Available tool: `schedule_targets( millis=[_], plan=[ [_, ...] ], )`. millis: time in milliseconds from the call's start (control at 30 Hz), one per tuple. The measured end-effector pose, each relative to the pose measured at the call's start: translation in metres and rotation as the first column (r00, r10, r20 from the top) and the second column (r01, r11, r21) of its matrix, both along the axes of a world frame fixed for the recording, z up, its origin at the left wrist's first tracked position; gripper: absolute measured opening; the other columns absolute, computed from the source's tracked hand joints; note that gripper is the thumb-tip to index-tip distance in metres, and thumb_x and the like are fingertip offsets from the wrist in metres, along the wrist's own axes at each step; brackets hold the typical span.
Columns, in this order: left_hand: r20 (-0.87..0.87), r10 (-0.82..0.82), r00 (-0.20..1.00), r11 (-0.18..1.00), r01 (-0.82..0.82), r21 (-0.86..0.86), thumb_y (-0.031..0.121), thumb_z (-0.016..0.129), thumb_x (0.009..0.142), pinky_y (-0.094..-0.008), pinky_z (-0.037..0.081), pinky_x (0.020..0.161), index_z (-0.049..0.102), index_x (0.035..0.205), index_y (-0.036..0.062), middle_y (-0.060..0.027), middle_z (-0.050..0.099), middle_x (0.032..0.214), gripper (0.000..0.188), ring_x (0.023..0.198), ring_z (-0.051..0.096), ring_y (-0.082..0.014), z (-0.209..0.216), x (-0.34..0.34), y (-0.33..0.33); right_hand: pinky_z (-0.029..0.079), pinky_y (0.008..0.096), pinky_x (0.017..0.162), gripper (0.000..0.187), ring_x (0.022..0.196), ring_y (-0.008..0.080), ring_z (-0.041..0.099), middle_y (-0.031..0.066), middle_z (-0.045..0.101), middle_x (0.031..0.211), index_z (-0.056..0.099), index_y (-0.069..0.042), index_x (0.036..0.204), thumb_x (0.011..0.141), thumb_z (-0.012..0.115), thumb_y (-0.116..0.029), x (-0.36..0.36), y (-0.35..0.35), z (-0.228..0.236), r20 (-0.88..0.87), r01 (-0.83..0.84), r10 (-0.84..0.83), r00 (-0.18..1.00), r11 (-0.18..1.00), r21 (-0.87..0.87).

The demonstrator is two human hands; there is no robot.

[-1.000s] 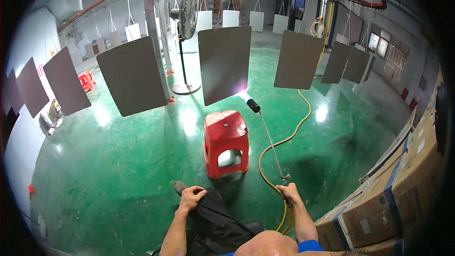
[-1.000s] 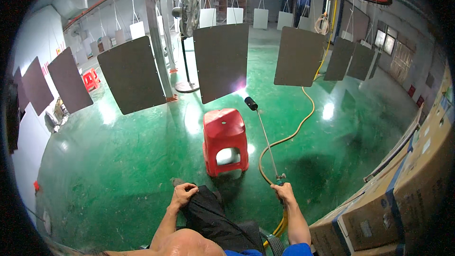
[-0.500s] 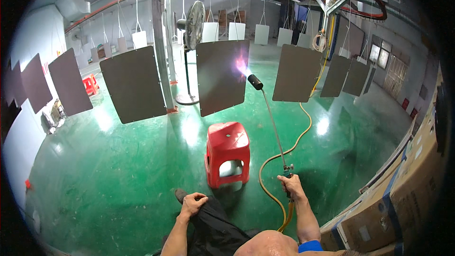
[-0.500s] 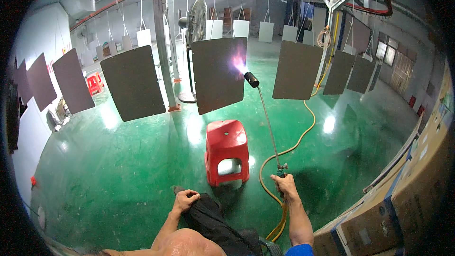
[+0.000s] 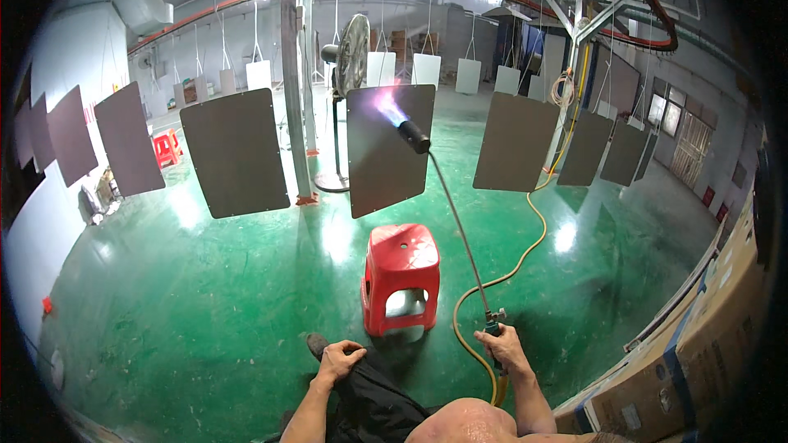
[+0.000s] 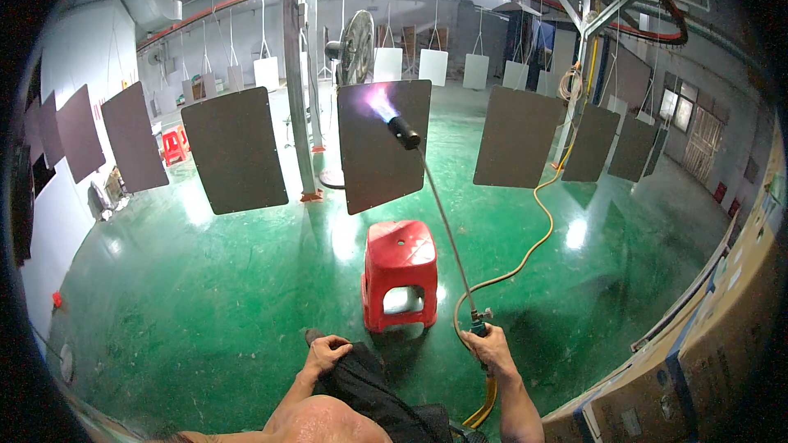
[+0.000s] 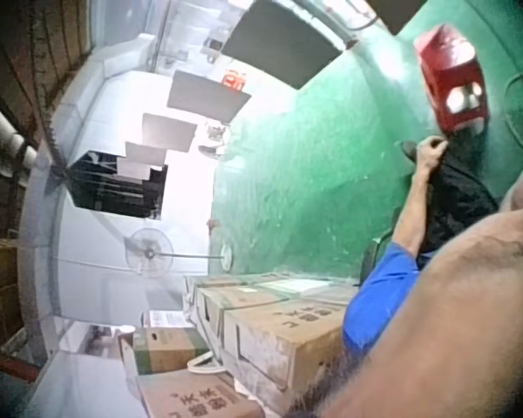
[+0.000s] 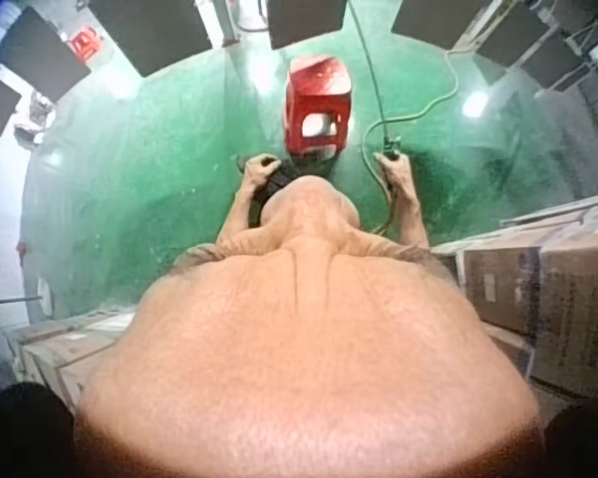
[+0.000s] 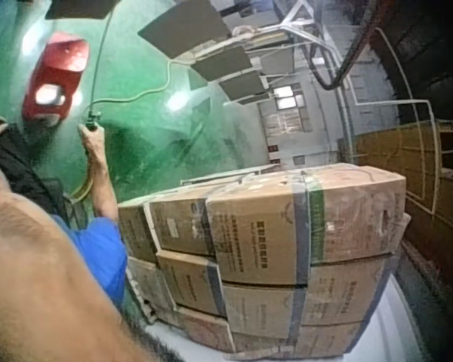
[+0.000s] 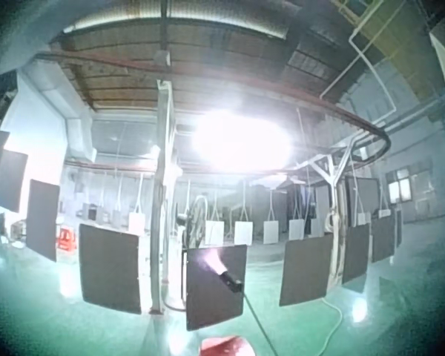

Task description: The person sits on a chair and uses a handheld blowtorch to apply heat to a series of dark rectangular panels hanging from the ceiling. The person moves the torch back and forth across the surface of each panel, creating a visible purple flame and smoke.

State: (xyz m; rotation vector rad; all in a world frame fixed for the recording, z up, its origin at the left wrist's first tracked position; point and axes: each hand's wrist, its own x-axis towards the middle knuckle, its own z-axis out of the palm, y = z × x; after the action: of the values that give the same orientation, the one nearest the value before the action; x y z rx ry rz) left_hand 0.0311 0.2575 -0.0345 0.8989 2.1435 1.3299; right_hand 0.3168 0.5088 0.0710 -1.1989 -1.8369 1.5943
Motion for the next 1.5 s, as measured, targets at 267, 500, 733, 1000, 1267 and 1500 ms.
schedule_targets(
  millis=[267, 500, 733, 1000, 1267, 1500],
  plan=[
    [-0.027, 0.006, 1.0, 1.0, -0.006, -0.01, 0.029, 0.073, 0.082, -0.0329, 0.052, 0.085, 0.072, 0.101, 0.0017, -0.014, 0.073, 0.097, 0.034, 0.092, 0.069, -0.0226, 0.005, 0.003, 0.0, 0.035, 0.0259, 0.044, 0.025, 0.05, 0.0061, 0.045, -0.0046, 0.05, 0.06, 0.058, -0.009, 0.075, 0.08, 0.079, -0.022, -0.001, 0.006, -0.007, 0.006, -0.027, 0.026, 1.0, 0.995, 0.097],
    [-0.027, 0.008, 1.0, 1.0, -0.008, -0.003, 0.03, 0.073, 0.082, -0.0317, 0.052, 0.083, 0.073, 0.101, 0.0023, -0.0134, 0.073, 0.095, 0.034, 0.09, 0.07, -0.0212, 0.004, 0.002, 0.001, 0.036, 0.026, 0.044, 0.023, 0.049, 0.0072, 0.046, -0.0036, 0.05, 0.058, 0.057, -0.008, 0.075, 0.08, 0.078, -0.018, -0.016, 0.046, -0.01, 0.002, 0.06, -0.06, 0.998, 0.996, 0.06],
    [-0.029, 0.017, 0.999, 0.999, -0.017, 0.03, 0.029, 0.073, 0.082, -0.0316, 0.053, 0.083, 0.072, 0.1, 0.0013, -0.0135, 0.073, 0.095, 0.033, 0.088, 0.07, -0.0206, 0.001, 0.0, 0.0, 0.038, 0.0271, 0.042, 0.025, 0.044, 0.0095, 0.047, -0.0015, 0.051, 0.058, 0.055, -0.008, 0.071, 0.081, 0.077, -0.016, -0.02, 0.075, -0.031, -0.094, 0.071, -0.071, 0.993, 0.997, 0.001],
    [-0.031, 0.027, 0.999, 0.999, -0.026, 0.031, 0.028, 0.074, 0.082, -0.0319, 0.053, 0.083, 0.072, 0.1, 0.0008, -0.014, 0.073, 0.095, 0.032, 0.089, 0.07, -0.021, 0.005, 0.004, 0.001, 0.034, 0.0275, 0.044, 0.027, 0.047, 0.0078, 0.043, -0.0033, 0.049, 0.058, 0.054, -0.009, 0.069, 0.079, 0.078, -0.017, -0.004, 0.045, -0.056, 0.022, 0.034, -0.033, 0.999, 0.998, -0.047],
    [-0.037, 0.019, 0.999, 0.999, -0.018, 0.042, 0.033, 0.074, 0.081, -0.0325, 0.052, 0.083, 0.072, 0.101, 0.0025, -0.0118, 0.073, 0.095, 0.037, 0.089, 0.069, -0.0199, 0.001, 0.003, 0.001, 0.033, 0.0259, 0.046, 0.032, 0.049, 0.0073, 0.042, -0.0044, 0.047, 0.058, 0.051, -0.012, 0.071, 0.079, 0.079, -0.025, 0.007, 0.01, -0.071, 0.129, -0.129, 0.141, 0.982, 0.987, -0.097],
    [-0.052, 0.02, 0.998, 0.999, -0.018, 0.033, 0.034, 0.073, 0.081, -0.0328, 0.052, 0.084, 0.072, 0.101, 0.0031, -0.012, 0.073, 0.096, 0.037, 0.09, 0.069, -0.0212, 0.0, 0.003, -0.001, 0.032, 0.0258, 0.043, 0.032, 0.047, 0.0069, 0.042, -0.0034, 0.047, 0.057, 0.053, -0.01, 0.074, 0.078, 0.08, -0.027, -0.002, -0.009, -0.046, 0.146, -0.183, 0.196, 0.97, 0.978, -0.099]
  ],
)
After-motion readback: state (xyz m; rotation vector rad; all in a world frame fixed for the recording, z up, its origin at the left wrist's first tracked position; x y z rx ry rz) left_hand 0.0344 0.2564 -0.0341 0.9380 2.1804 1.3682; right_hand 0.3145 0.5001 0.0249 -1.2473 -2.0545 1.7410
